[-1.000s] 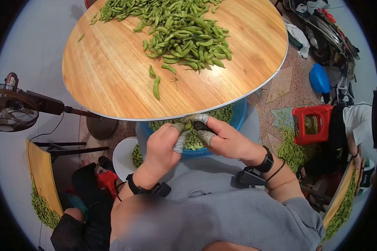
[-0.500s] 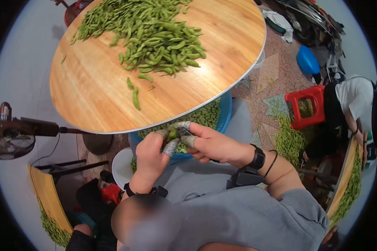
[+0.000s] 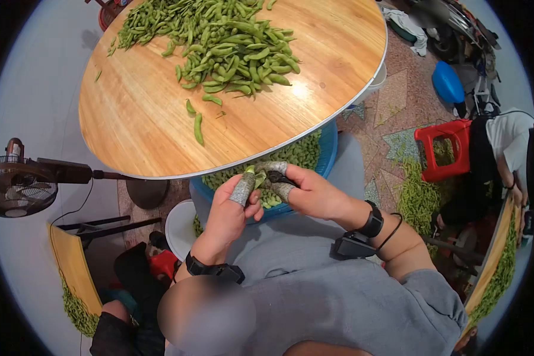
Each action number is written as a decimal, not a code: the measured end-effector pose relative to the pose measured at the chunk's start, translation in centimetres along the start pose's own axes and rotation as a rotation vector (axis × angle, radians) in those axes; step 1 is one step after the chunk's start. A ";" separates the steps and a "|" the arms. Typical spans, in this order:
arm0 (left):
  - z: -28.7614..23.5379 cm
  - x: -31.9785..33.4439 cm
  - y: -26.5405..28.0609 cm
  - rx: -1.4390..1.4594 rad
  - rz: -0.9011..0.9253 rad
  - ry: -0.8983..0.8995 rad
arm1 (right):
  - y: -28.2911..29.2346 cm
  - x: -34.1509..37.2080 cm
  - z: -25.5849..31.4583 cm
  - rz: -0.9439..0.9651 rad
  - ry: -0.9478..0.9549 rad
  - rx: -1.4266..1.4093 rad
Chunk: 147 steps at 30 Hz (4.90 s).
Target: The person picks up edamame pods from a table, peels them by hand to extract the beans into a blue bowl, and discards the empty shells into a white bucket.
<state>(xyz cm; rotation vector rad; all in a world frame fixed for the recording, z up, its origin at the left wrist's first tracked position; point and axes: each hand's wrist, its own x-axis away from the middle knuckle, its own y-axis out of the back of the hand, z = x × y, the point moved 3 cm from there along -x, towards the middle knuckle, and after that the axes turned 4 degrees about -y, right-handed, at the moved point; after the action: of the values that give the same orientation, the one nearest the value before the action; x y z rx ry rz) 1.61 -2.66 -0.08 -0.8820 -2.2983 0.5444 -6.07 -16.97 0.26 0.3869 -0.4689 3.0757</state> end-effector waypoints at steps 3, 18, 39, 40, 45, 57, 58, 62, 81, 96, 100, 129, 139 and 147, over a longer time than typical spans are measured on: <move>0.0 0.0 0.4 -0.419 0.037 -0.084 | 0.8 0.1 -1.0 -0.020 -0.021 0.068; -0.5 2.7 -0.5 -0.746 0.391 -0.164 | 0.4 0.6 0.8 -0.023 0.342 0.610; 1.7 -1.3 2.3 -0.792 0.148 -0.405 | -0.3 -1.9 1.6 -0.220 -0.026 0.767; 1.9 -1.6 2.4 -0.786 0.149 -0.404 | -0.2 -2.0 1.5 -0.241 -0.039 0.696; 2.3 -2.4 2.8 -0.748 0.173 -0.485 | 0.3 -2.8 -0.6 -0.284 -0.098 0.415; 4.9 -2.8 5.3 -0.162 0.084 -0.034 | 1.4 -3.3 -4.8 -0.193 -0.169 0.409; 5.3 -3.0 6.1 -0.278 0.040 -0.026 | 1.4 -3.3 -4.9 -0.219 -0.129 0.393; 4.8 -3.9 6.2 -0.547 -0.134 -0.007 | 1.9 -3.1 -3.6 -0.345 -0.119 0.964; 0.6 7.5 21.1 -1.671 -0.799 -0.221 | -1.7 -10.1 5.4 -0.537 0.457 1.551; 0.3 10.3 24.2 -1.758 -0.901 0.297 | -1.5 -9.4 6.5 -0.520 0.472 1.514; -0.5 10.5 22.2 -1.781 -0.884 0.254 | -3.6 -8.6 6.3 -0.418 0.672 1.430; -8.0 -3.3 1.7 -1.845 -0.661 -0.811 | -1.3 -3.7 5.6 -0.314 0.590 1.402; -7.6 -3.1 2.9 -1.853 -0.685 -0.791 | 15.3 7.8 5.6 -0.995 -0.507 1.750; -7.0 -2.1 -0.4 -1.477 -0.314 -0.909 | 12.0 9.7 4.9 -0.937 0.248 1.500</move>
<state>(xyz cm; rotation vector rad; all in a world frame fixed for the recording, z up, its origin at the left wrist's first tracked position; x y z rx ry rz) 7.36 -3.33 4.43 -0.8475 -3.4713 -1.3831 -14.78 -30.15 3.60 0.0901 1.5600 1.8886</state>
